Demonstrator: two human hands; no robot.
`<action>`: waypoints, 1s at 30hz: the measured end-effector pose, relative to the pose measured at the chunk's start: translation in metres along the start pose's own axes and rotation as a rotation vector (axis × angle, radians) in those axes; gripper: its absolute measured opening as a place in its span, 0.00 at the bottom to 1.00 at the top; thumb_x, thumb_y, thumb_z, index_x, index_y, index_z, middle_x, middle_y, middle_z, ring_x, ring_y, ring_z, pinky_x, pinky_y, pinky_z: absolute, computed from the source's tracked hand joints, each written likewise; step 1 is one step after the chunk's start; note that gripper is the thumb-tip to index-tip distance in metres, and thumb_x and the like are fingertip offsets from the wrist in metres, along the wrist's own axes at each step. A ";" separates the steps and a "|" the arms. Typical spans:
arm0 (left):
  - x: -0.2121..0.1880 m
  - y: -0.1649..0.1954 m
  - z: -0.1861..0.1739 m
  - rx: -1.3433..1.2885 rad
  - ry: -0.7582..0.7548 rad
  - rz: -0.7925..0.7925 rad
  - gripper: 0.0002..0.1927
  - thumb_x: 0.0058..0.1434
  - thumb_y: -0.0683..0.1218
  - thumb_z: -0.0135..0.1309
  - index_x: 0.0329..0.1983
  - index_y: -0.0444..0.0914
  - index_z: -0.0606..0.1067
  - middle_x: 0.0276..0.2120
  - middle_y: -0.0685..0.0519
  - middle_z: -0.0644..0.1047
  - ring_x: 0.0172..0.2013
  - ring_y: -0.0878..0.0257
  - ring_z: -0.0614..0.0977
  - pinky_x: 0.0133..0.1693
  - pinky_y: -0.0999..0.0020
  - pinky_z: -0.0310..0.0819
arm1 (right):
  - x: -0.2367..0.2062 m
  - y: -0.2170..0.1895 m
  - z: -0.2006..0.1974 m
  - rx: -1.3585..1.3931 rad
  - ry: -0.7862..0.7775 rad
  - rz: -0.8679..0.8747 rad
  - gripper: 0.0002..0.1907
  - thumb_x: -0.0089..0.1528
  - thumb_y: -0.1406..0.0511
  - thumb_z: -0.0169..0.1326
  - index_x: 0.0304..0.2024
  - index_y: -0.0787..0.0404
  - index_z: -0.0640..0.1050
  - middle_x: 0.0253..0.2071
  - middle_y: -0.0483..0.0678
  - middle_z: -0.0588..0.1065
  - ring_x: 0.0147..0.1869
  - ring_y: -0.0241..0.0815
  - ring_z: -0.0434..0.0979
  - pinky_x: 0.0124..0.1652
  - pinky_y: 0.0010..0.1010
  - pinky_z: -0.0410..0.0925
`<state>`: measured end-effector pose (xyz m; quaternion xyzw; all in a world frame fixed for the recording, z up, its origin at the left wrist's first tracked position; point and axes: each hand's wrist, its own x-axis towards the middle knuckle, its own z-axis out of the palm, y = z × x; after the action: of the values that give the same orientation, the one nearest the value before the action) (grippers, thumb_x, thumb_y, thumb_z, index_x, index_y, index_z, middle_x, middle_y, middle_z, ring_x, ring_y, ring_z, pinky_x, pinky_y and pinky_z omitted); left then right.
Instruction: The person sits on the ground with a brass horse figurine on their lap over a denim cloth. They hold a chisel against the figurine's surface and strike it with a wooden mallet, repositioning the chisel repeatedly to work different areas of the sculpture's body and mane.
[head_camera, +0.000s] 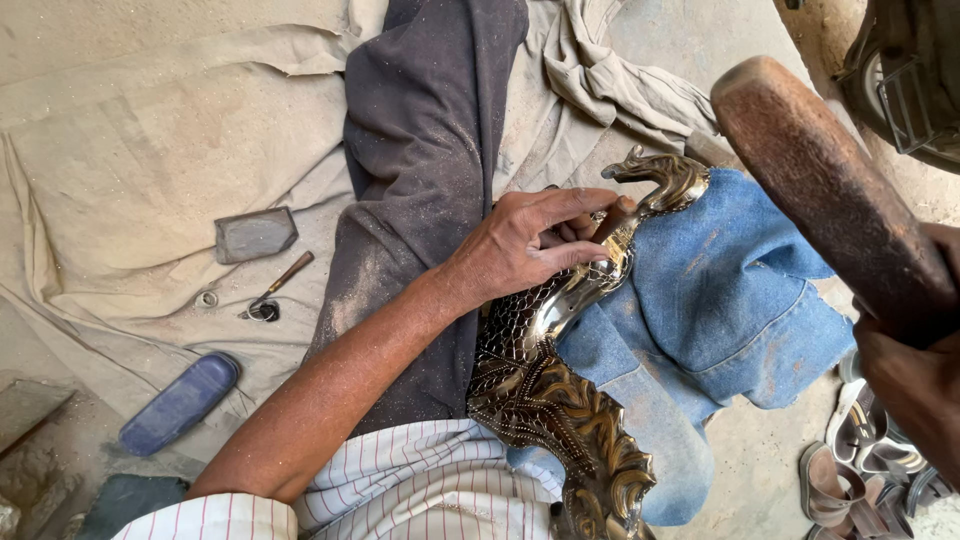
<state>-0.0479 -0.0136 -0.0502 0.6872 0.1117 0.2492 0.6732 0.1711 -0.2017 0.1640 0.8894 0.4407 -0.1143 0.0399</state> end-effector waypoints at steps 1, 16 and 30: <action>0.000 -0.001 0.000 0.003 -0.008 0.004 0.28 0.63 0.50 0.66 0.65 0.46 0.72 0.39 0.53 0.84 0.41 0.66 0.88 0.45 0.71 0.89 | 0.001 0.003 0.002 -0.094 -0.029 -0.093 0.24 0.58 0.78 0.55 0.57 0.69 0.72 0.29 0.54 0.73 0.27 0.44 0.77 0.31 0.32 0.71; 0.003 -0.004 -0.002 0.008 -0.033 0.083 0.29 0.61 0.47 0.69 0.64 0.44 0.73 0.42 0.54 0.84 0.40 0.68 0.88 0.45 0.72 0.89 | -0.006 -0.009 0.002 -0.172 -0.064 -0.058 0.23 0.60 0.76 0.58 0.58 0.68 0.73 0.28 0.57 0.74 0.28 0.45 0.78 0.29 0.35 0.71; 0.003 -0.006 -0.003 -0.025 -0.028 0.051 0.28 0.61 0.47 0.69 0.64 0.45 0.73 0.46 0.54 0.83 0.43 0.66 0.87 0.48 0.70 0.88 | -0.009 0.017 0.007 -0.016 -0.085 0.154 0.20 0.62 0.76 0.57 0.58 0.67 0.73 0.32 0.55 0.75 0.30 0.44 0.78 0.31 0.34 0.72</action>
<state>-0.0457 -0.0095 -0.0555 0.6847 0.0816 0.2580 0.6767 0.1779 -0.2205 0.1586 0.9147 0.3698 -0.1450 0.0743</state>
